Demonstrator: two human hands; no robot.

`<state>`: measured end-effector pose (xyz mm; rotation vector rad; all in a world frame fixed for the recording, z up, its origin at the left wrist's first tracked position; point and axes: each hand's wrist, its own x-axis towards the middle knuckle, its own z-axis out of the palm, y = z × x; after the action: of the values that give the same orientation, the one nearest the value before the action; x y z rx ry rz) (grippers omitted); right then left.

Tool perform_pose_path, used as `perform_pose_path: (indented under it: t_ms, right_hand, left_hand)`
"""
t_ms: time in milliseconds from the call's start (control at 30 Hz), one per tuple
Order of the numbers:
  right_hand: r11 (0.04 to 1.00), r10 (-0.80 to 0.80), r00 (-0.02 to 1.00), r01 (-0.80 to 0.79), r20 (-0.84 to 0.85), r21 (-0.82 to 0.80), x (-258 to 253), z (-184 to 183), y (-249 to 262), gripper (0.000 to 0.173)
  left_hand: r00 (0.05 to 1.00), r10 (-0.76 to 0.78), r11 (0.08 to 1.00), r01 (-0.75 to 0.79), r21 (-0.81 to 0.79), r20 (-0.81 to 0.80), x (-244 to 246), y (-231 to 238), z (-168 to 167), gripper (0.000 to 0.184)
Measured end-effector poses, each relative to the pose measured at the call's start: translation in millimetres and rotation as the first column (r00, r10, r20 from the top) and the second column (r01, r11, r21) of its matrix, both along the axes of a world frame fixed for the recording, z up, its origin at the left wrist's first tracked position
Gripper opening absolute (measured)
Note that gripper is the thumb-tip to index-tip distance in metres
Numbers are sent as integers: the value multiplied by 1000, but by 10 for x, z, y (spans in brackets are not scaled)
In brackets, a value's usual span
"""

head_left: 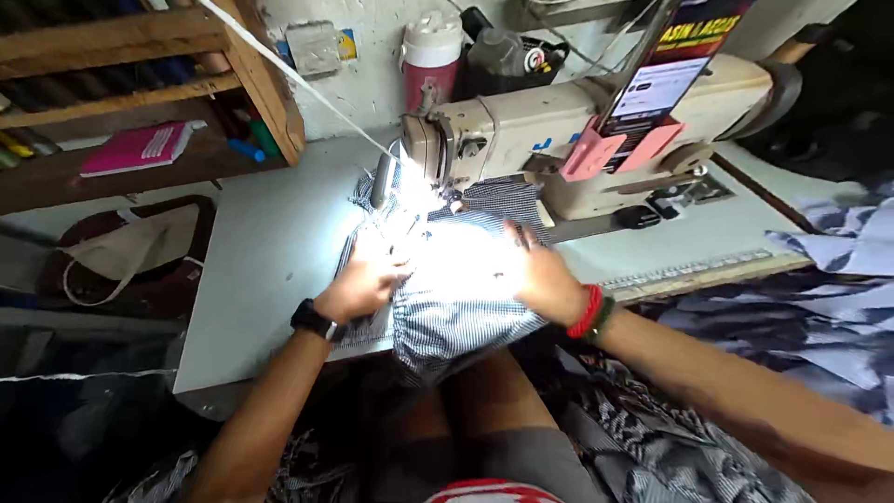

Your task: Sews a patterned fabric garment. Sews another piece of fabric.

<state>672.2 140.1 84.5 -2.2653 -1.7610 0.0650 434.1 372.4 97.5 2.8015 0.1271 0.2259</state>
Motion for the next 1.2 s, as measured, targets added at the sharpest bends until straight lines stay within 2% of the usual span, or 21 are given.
perform_pose_path:
  t_ms: [67,100,167,233,300,333,400,467,533,567,667,700,800,900,1000,1067,1133,1200]
  right_hand:
    - [987,99,989,-112,111,119,-116,-20,-21,28]
    - [982,121,987,-135,107,132,-95,-41,-23,26]
    - [998,51,998,-52,34,41,57,-52,-1,26]
    - [1000,24,1000,-24,17,3,33,-8,-28,37]
    - [983,118,986,-133,120,129,-64,-17,-34,28]
    - [975,144,983,-161,111,155,-32,-48,-23,26]
    - [997,69,997,-70,35,35,116,-39,12,26]
    - [999,24,1000,-23,17,-24,103,8,5,37]
    - [986,123,987,-134,107,97,-13,8,4,30]
    - [972,159,979,-178,124,152,5,-46,19,28]
    - [998,57,998,-57,20,-9,183,-56,66,30]
    - [999,53,998,-53,28,-7,159,-36,65,28]
    - [976,152,985,-162,83,143,73,-60,56,29]
    - [999,41,999,-41,6,-24,138,-2,43,31]
    - [986,123,988,-131,90,101,51,18,54,29]
    - [998,61,998,-62,31,23,126,12,65,26]
    - [998,-27,999,29,34,-58,88,88,70,29]
    - [998,58,992,-61,108,22,-51,90,26,31]
  left_hand:
    - [997,-55,996,50,-74,-57,-24,-58,88,33]
    - [997,-42,994,35,-106,-64,-50,-50,62,33]
    - [999,18,997,-20,-78,-38,-74,4,-65,34]
    - [1000,-10,1000,10,-8,-12,-81,-39,-105,35]
    - [995,-34,999,32,-27,-97,-94,-87,1,45]
    - [993,-5,999,-1,-47,-121,-103,-80,12,46]
    - [993,67,997,-70,-23,-101,-96,-17,-46,42]
    - [998,37,999,-36,13,-54,-79,-29,-87,40]
    - [995,-14,999,11,-30,-98,-61,-67,22,45]
    - [993,6,999,-12,-48,-116,-58,-55,37,45]
    - [995,60,998,-60,6,-78,-43,28,-98,42]
    - [997,34,999,-34,10,-63,-48,7,-119,40]
    - [992,7,999,-13,-48,-126,-65,-33,-8,46]
    - [995,39,999,-40,-8,-90,-89,-36,-99,40]
    - [990,9,1000,-11,-13,-143,-71,-67,25,47]
    - [997,51,998,-52,-22,-63,-69,-8,-22,39]
    - [999,-8,1000,7,28,33,-49,-29,-17,30]
    - [998,-69,997,69,29,-2,-60,-78,79,34]
